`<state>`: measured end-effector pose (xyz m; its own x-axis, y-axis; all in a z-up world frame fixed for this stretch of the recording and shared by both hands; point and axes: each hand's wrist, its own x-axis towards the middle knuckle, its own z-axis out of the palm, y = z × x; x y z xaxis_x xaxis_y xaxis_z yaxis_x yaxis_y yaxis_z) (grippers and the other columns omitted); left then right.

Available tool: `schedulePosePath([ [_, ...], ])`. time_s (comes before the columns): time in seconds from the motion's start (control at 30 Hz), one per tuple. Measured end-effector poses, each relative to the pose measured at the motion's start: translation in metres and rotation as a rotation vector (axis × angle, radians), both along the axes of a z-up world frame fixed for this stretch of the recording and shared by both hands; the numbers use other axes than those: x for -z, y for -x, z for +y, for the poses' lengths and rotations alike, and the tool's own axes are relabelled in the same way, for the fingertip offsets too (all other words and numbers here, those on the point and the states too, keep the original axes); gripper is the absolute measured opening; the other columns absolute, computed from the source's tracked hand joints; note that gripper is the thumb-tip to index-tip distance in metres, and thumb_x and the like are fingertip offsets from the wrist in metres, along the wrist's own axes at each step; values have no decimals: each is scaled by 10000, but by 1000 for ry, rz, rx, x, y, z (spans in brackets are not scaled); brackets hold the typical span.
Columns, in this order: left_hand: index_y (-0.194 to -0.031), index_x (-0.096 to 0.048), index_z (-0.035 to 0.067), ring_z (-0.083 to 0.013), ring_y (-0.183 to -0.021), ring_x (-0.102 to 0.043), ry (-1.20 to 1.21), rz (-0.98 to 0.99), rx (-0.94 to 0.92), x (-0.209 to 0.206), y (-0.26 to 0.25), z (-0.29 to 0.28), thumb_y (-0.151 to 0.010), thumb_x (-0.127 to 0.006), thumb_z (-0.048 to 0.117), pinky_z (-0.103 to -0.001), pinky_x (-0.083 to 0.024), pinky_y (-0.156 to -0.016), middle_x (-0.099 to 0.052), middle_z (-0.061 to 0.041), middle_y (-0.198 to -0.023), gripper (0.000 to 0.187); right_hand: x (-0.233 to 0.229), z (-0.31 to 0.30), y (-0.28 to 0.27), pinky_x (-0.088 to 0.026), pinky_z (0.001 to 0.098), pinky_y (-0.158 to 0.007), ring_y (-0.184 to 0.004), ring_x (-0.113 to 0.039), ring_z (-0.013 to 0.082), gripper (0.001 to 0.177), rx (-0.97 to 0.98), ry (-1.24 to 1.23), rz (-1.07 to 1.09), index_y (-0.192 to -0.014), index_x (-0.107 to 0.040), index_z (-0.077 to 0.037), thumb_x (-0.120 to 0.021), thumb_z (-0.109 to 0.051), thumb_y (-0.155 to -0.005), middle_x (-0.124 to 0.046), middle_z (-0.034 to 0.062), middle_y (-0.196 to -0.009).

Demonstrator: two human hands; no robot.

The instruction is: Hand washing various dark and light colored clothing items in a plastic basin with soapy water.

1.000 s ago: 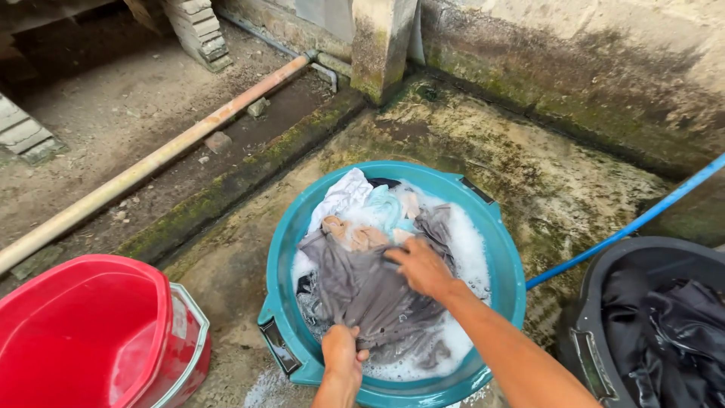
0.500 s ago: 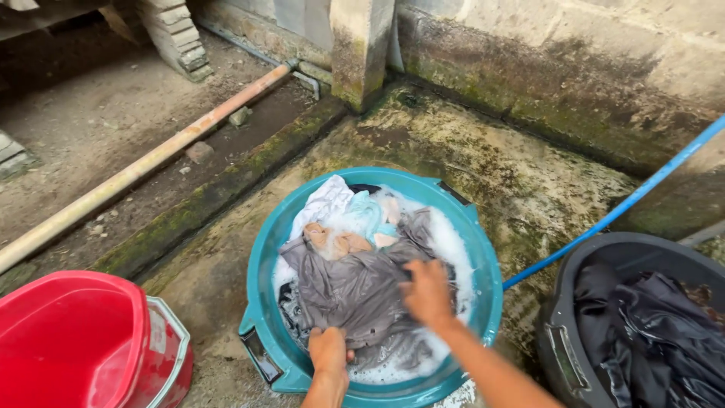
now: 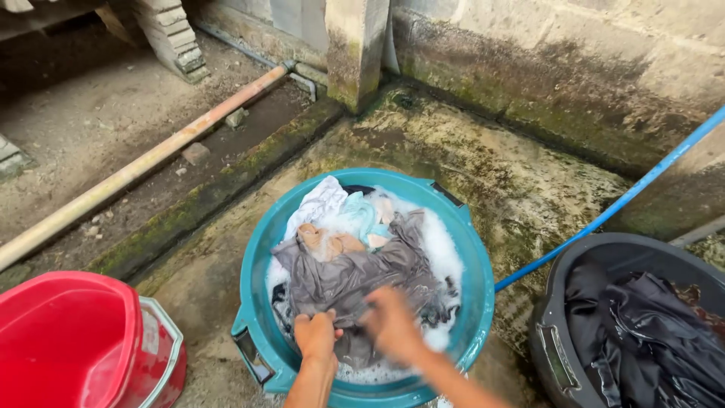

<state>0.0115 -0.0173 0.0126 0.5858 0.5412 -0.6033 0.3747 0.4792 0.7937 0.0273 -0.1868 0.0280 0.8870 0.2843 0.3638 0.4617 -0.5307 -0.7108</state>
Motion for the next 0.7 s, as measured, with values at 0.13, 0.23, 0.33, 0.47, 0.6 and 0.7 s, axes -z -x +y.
schedulePosePath([
  [0.13,-914,-575,-69,-233,-517,-497,-1,-185,-88,22,4,16,-804,-611,-46,-344,-390,-413,-594,-152,-754,118,4,-33,-3,-436,526,-898,-1062,-536,447,316,-200,326,204,-1114,-570,-74,-755,-111,-861,-544,247,-1096],
  [0.23,-914,-566,0,-192,-527,-515,24,-185,-44,-38,-10,25,-769,-658,-51,-311,-411,-432,-624,-98,-775,179,4,-75,-43,-457,520,-914,-1058,-543,444,374,49,552,176,-1109,-569,-100,-743,-108,-777,-559,239,-1128],
  [0.33,-892,-583,-5,-156,-546,-536,-2,-286,-17,-91,-22,16,-790,-697,-21,-295,-425,-440,-623,-89,-771,154,-14,-91,-60,-471,543,-890,-1026,-555,461,389,456,424,169,-1236,-555,-111,-704,-181,-884,-563,260,-1109],
  [0.47,-880,-608,11,-161,-558,-577,123,-306,166,-162,-22,-11,-796,-734,7,-298,-450,-455,-640,-77,-769,152,-73,-55,-42,-449,534,-1000,-1197,-501,483,773,232,657,280,-1427,-437,-152,-839,-293,-783,-460,270,-1322],
  [0.6,-868,-647,10,-157,-583,-624,216,-361,217,-200,-14,-27,-803,-738,12,-293,-490,-468,-667,-71,-761,112,-101,6,-4,-438,525,-1060,-1309,-459,487,1021,182,387,470,-1538,-334,-167,-924,-336,-721,-326,278,-1508],
  [0.7,-815,-645,17,-169,-562,-596,212,-414,281,-225,-12,-22,-790,-738,37,-274,-438,-445,-665,-71,-706,98,-31,3,-38,-551,459,-974,-1115,-688,374,577,410,-72,440,-1363,-558,-130,-763,-269,-841,-616,238,-1295],
])
